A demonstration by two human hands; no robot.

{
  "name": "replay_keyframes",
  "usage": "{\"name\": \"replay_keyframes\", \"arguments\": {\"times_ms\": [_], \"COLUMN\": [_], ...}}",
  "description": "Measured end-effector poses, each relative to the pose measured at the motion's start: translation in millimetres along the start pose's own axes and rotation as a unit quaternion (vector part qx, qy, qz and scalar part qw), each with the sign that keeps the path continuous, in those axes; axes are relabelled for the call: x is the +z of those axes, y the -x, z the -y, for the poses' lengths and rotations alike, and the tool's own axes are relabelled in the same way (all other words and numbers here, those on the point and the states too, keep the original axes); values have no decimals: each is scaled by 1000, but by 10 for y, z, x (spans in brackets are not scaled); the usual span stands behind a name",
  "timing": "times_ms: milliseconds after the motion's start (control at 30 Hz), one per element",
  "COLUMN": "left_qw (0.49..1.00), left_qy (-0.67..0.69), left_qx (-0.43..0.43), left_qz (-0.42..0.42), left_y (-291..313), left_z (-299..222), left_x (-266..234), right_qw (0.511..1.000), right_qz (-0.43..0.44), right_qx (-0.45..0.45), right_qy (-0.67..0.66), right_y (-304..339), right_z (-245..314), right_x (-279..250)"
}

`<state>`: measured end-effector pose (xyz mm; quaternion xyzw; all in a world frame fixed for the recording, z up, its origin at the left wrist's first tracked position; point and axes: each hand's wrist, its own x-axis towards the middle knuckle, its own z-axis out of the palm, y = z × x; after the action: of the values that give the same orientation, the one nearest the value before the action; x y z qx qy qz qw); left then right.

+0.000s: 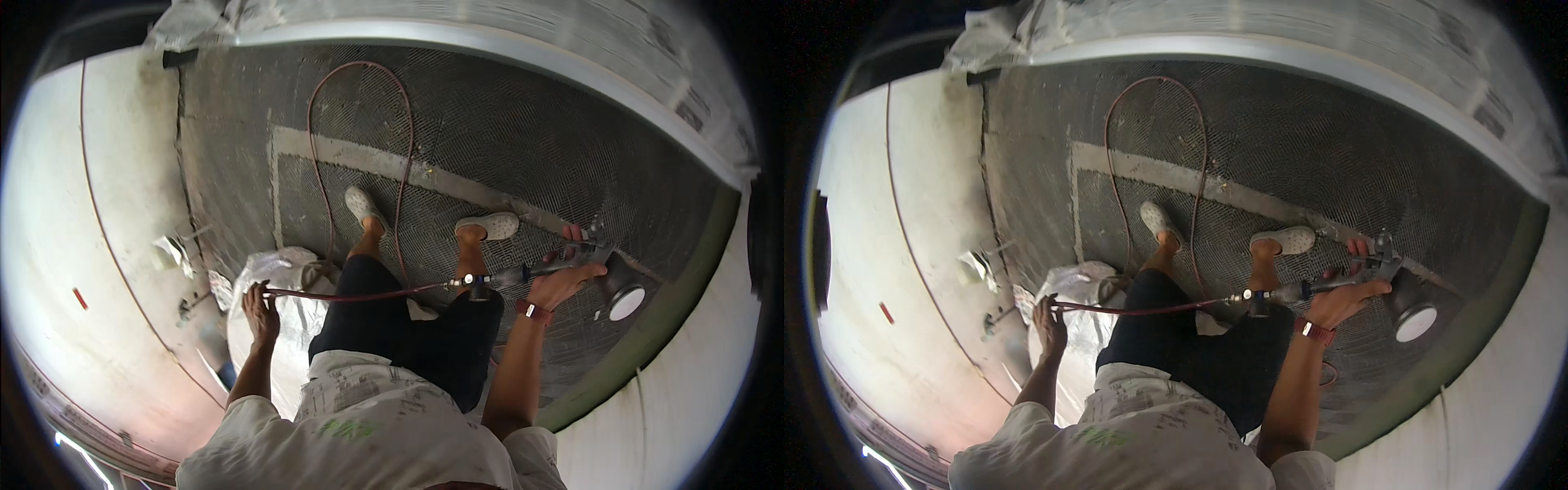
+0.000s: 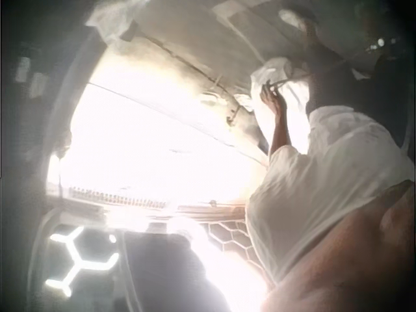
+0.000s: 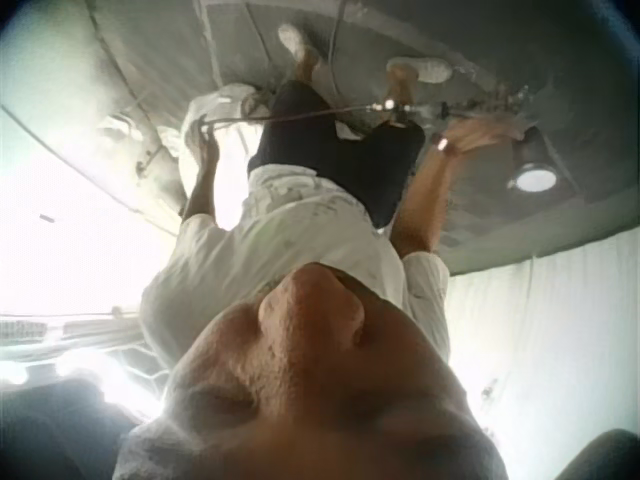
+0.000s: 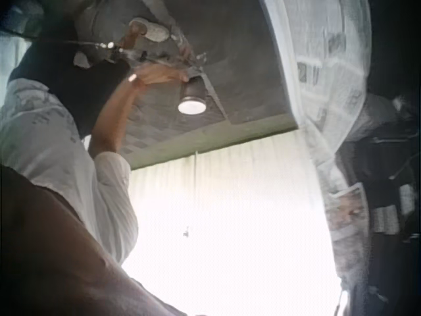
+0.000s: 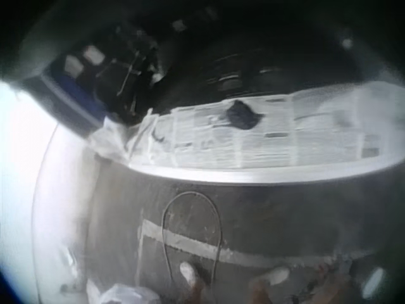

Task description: The person uses a spray gun to apply white paint to a large curved car part, likely a bumper, in a workshop. They move along the part, spraying different sections and occasionally touching the surface with their hand.

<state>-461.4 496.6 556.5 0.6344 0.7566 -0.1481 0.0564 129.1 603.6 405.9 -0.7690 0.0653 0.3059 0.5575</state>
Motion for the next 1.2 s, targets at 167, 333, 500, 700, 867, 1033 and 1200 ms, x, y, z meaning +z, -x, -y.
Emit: {"name": "replay_keyframes", "arguments": {"times_ms": [167,333,500,700,867,1033,1200], "left_qw": [995,981,960,959,949,926,891], "left_qy": [15,89,111,112,99,102,96], "left_qx": [57,111,136,-46,-184,-285,-402], "left_qz": [-75,-130,-217,-256,-236,-225,-187], "left_y": [-477,-1159,-1410,-1318,-1467,-1686,-2039], "left_z": [768,1686,2852,4781,6175,7346,8342], "left_x": [4,-38,-367,-637,-774,-428,44], "right_qw": [997,987,979,974,968,963,956], "right_qz": [-20,-47,-53,108,212,261,288], "right_qx": [-27,-113,-153,-125,-78,-15,-6], "right_qy": [74,105,125,153,109,65,60], "right_y": [788,2049,3424,4972,5918,6934,7765], "right_z": [-103,24,-78,-489,-936,-1317,-1801], "right_x": [398,1168,2066,3642,4908,6288,7816]}}
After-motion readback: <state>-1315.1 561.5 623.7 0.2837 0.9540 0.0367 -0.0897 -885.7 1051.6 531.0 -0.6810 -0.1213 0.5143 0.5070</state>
